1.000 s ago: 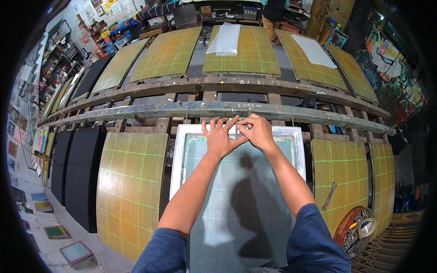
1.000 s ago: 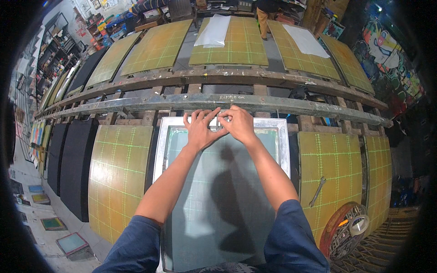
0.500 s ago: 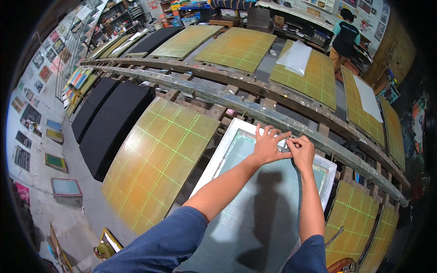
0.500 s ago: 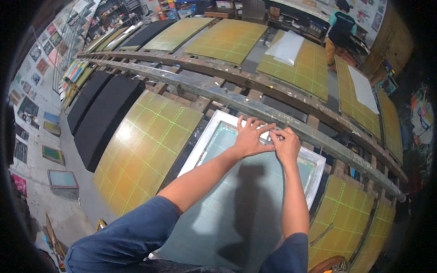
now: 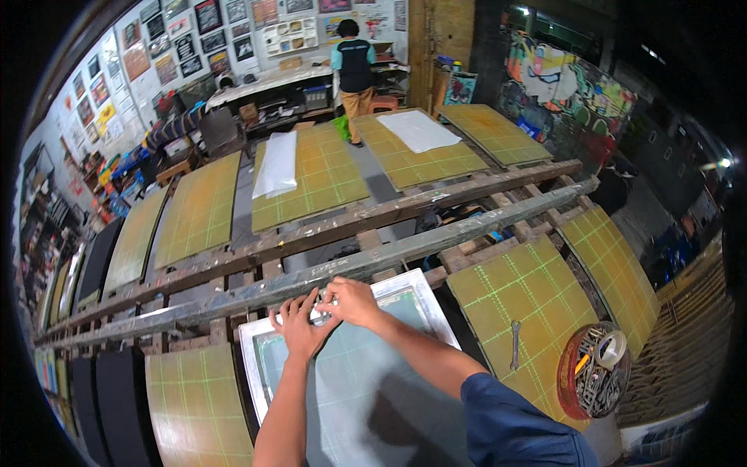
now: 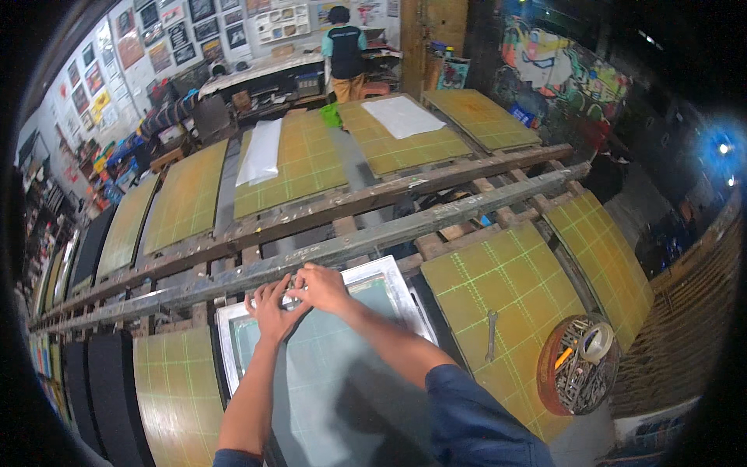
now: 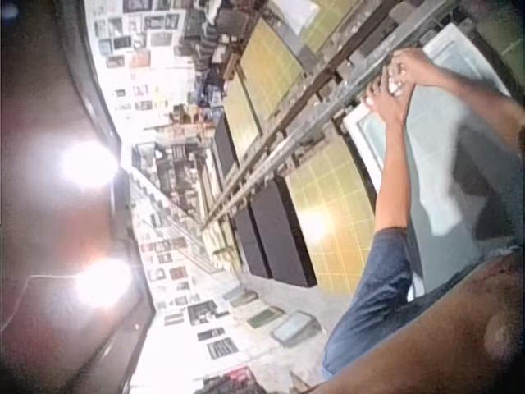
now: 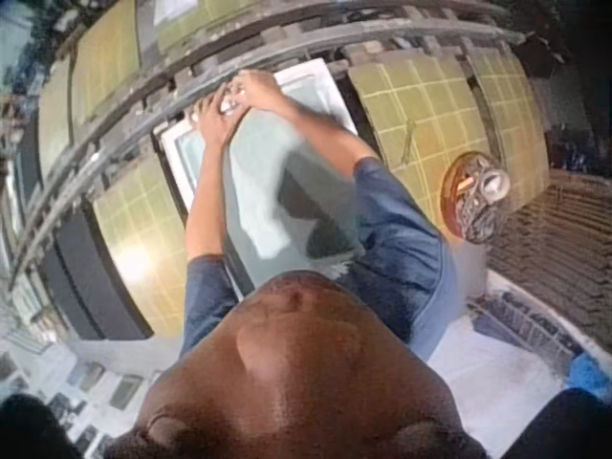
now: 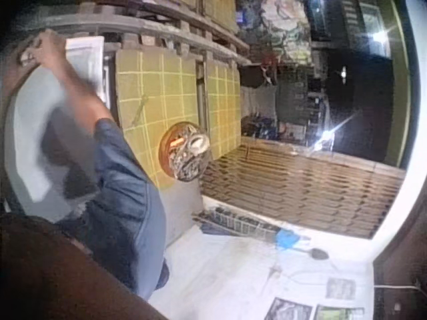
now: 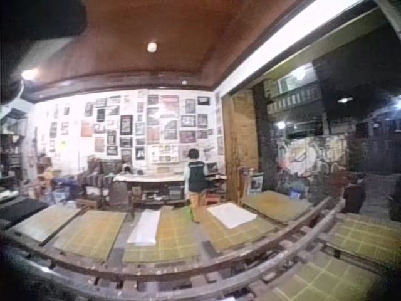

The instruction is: The person places a rectangular screen frame onto a wooden jig and uses a wrench to tighten bolts on the frame's corners. They repeatedly adjust the frame's position and tighten the bolts to secure it within the jig.

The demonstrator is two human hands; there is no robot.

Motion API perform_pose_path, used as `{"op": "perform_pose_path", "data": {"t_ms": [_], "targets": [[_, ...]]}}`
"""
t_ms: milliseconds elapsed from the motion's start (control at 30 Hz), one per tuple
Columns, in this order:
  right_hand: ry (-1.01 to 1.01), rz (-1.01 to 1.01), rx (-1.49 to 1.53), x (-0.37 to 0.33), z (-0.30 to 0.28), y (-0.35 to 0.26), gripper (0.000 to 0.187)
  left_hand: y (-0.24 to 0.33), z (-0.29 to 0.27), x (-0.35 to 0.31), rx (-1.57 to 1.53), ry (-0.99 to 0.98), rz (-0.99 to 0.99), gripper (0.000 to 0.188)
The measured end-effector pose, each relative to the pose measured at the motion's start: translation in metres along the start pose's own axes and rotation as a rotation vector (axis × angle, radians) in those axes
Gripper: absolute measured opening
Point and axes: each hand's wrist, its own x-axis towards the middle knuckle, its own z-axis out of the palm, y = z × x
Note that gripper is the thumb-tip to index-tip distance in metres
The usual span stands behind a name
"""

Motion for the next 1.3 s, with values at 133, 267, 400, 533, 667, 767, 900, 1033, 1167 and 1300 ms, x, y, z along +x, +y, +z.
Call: {"op": "perform_pose_path", "data": {"t_ms": [133,267,400,533,667,767,900,1033,1167,1300], "targets": [[0.033,-0.039,0.012,-0.006,-0.007,-0.007,0.026,-0.003,0.003,-0.004,0.025,-0.042,-0.02,0.082],[-0.038,0.011,-0.033,-0.006,0.003,0.002,0.031,0.001,-0.001,-0.003,0.007,-0.045,-0.02,0.083],[0.059,-0.026,0.008,-0.007,0.0,-0.007,0.028,-0.008,0.004,-0.004,0.001,-0.02,0.002,0.084],[-0.036,-0.02,-0.057,-0.004,0.004,0.0,0.034,-0.007,0.005,-0.004,-0.005,-0.018,0.008,0.084],[-0.045,0.013,0.007,-0.006,-0.007,-0.008,0.034,-0.005,0.002,-0.004,0.01,-0.019,-0.006,0.083],[0.142,-0.111,0.033,-0.006,0.001,-0.004,0.035,-0.004,0.003,-0.002,0.005,-0.041,-0.02,0.083],[-0.011,-0.028,-0.017,-0.004,0.001,0.0,0.033,-0.002,0.001,-0.001,0.006,-0.082,-0.041,0.085],[0.031,-0.041,0.002,-0.007,-0.004,-0.006,0.028,-0.004,0.002,-0.003,0.026,-0.07,-0.026,0.085],[-0.026,-0.004,-0.019,-0.005,-0.001,-0.002,0.03,-0.001,0.001,-0.001,-0.012,-0.066,-0.024,0.086],[0.122,-0.065,0.02,-0.004,0.006,-0.012,0.026,-0.013,-0.002,-0.003,0.053,-0.077,-0.032,0.088]]}}
